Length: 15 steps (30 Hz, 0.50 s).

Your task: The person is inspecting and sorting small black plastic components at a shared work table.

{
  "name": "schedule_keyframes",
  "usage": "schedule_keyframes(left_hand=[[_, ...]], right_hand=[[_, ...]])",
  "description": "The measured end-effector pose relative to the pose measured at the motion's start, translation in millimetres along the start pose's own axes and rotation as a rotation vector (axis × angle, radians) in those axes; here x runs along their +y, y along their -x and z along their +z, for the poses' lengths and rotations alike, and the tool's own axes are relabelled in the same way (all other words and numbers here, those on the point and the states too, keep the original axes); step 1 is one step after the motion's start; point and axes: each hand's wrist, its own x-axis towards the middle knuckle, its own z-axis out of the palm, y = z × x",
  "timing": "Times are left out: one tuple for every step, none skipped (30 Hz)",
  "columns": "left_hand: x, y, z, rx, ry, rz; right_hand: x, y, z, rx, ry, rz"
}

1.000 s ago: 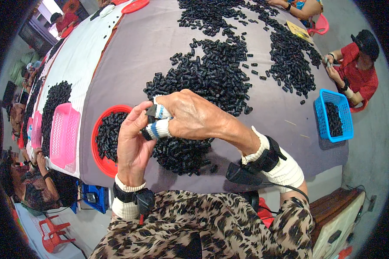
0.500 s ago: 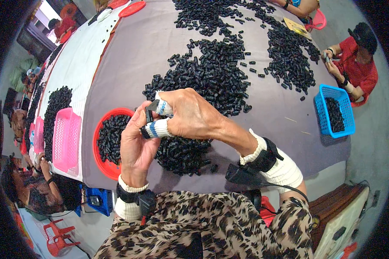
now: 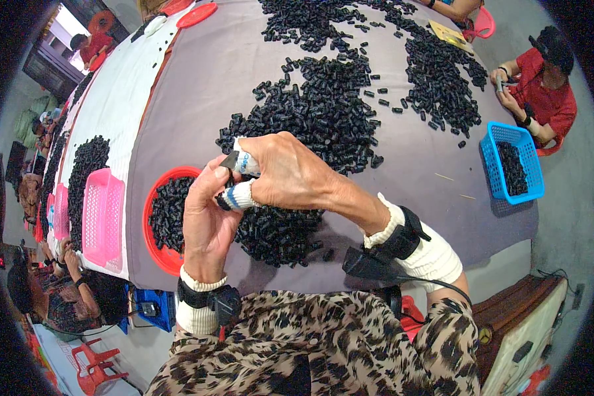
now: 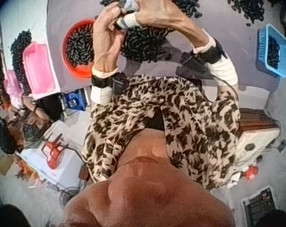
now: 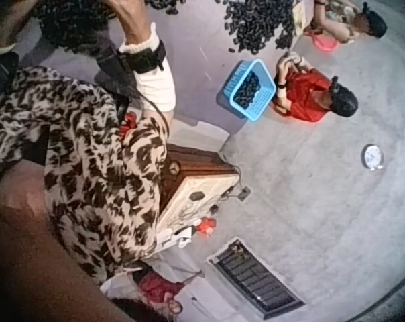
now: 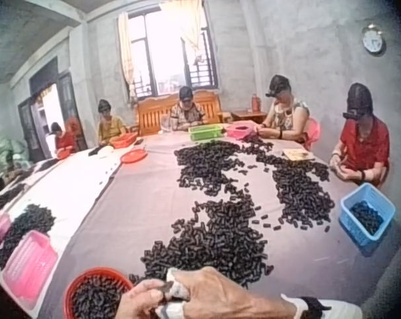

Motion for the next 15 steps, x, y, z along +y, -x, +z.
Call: schedule_keyframes(left_hand=[[-0.1, 0.2, 0.4, -0.004, 0.024, 0.004], [-0.6, 0.2, 0.2, -0.008, 0.047, 0.010], [-1.5, 0.5, -0.5, -0.007, 0.047, 0.009], [-2.9, 1.1, -1.5, -0.019, 0.041, 0.024], [-3.9, 1.4, -1.7, -0.034, 0.037, 0.038], [-4.2, 1.2, -2.5, -0.034, 0.038, 0.036], [-4.2, 0.8, -3.5, -0.054, 0.042, 0.024], [-3.2, 1.6, -4.5, -0.069, 0.046, 0.016], [-2.7, 2.4, -4.7, -0.066, 0.046, 0.017], [-2.4, 3.2, -4.6, -0.052, 0.046, 0.013], [-3.1, 2.9, -4.4, -0.044, 0.048, 0.003], [-3.8, 2.4, -5.2, -0.046, 0.049, 0.001], [-4.4, 1.6, -6.8, -0.062, 0.055, 0.001], [-4.8, 1.4, -7.6, -0.076, 0.062, 0.002], [-5.0, 1.6, -6.5, -0.076, 0.062, 0.001]], right_hand=[[2.5, 0.1, 0.5, 0.007, -0.005, 0.000], [4.6, -0.1, 0.7, 0.015, -0.011, -0.001], [5.1, -0.5, 0.0, 0.014, -0.012, 0.000], [5.0, -1.0, -1.2, -0.010, -0.008, 0.017], [4.7, -1.0, -2.5, -0.034, -0.003, 0.035], [5.2, -0.7, -3.0, -0.033, -0.002, 0.036], [5.9, -0.3, -3.5, -0.047, 0.027, 0.034], [5.8, -0.9, -2.7, -0.065, 0.053, 0.029], [4.4, -1.6, -2.3, -0.068, 0.051, 0.028], [2.1, -2.4, -2.1, -0.079, 0.052, 0.009], [1.0, -2.2, -2.8, -0.085, 0.056, -0.007], [0.8, -2.0, -3.3, -0.084, 0.058, -0.005], [0.6, -1.8, -3.9, -0.094, 0.062, 0.009], [0.6, -1.9, -4.1, -0.107, 0.065, 0.023], [0.7, -1.9, -4.2, -0.107, 0.066, 0.023]])
